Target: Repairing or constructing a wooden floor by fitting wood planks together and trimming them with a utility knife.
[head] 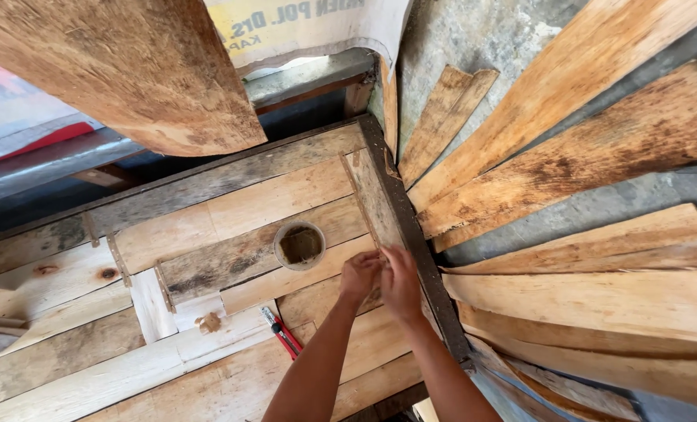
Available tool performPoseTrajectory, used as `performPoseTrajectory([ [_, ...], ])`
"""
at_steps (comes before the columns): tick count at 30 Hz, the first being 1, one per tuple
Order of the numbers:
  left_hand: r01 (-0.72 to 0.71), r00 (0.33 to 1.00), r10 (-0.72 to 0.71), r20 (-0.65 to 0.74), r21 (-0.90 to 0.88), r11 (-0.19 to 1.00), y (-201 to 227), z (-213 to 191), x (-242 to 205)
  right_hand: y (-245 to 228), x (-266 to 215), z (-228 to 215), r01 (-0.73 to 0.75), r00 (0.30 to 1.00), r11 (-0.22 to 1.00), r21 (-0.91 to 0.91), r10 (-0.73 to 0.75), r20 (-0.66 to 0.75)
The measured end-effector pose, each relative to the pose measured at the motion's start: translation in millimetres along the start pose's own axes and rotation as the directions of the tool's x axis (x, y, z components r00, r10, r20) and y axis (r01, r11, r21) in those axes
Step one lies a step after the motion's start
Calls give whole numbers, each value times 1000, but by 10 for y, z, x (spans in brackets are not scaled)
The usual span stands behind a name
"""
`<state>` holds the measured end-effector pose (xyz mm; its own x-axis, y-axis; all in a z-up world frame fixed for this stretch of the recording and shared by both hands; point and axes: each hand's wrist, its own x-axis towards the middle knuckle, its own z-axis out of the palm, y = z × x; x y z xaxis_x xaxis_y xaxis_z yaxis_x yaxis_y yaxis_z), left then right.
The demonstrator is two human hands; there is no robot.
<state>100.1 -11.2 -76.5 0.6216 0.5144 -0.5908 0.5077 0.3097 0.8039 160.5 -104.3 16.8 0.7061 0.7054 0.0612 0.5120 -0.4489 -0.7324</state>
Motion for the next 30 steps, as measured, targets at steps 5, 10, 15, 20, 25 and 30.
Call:
performPoseTrajectory([
  [5, -71, 995, 56, -80, -193, 979, 28, 61, -12, 265, -269, -141, 82, 995, 978, -190, -68, 77],
  [10, -188, 982, 182, -51, -369, 910, -226, 81, 151, 252, -258, -134, 119, 986, 952, -282, -80, 146],
  [15, -114, 993, 101, -57, -356, 927, 164, -28, -68, 235, -303, -157, 136, 976, 929, -343, -66, 208],
  [20, -90, 992, 54, -117, -321, 943, -109, 33, 155, 356, -464, -153, 107, 983, 916, -387, -40, 178],
  [25, 88, 980, -114, -162, -156, 984, 203, 1, -92, -37, -218, 41, 56, 991, 969, -240, -25, 130],
  [30, 27, 939, 330, 92, -980, 196, -403, 175, 210, -691, 284, 349, 135, 939, 964, -230, -50, 339],
])
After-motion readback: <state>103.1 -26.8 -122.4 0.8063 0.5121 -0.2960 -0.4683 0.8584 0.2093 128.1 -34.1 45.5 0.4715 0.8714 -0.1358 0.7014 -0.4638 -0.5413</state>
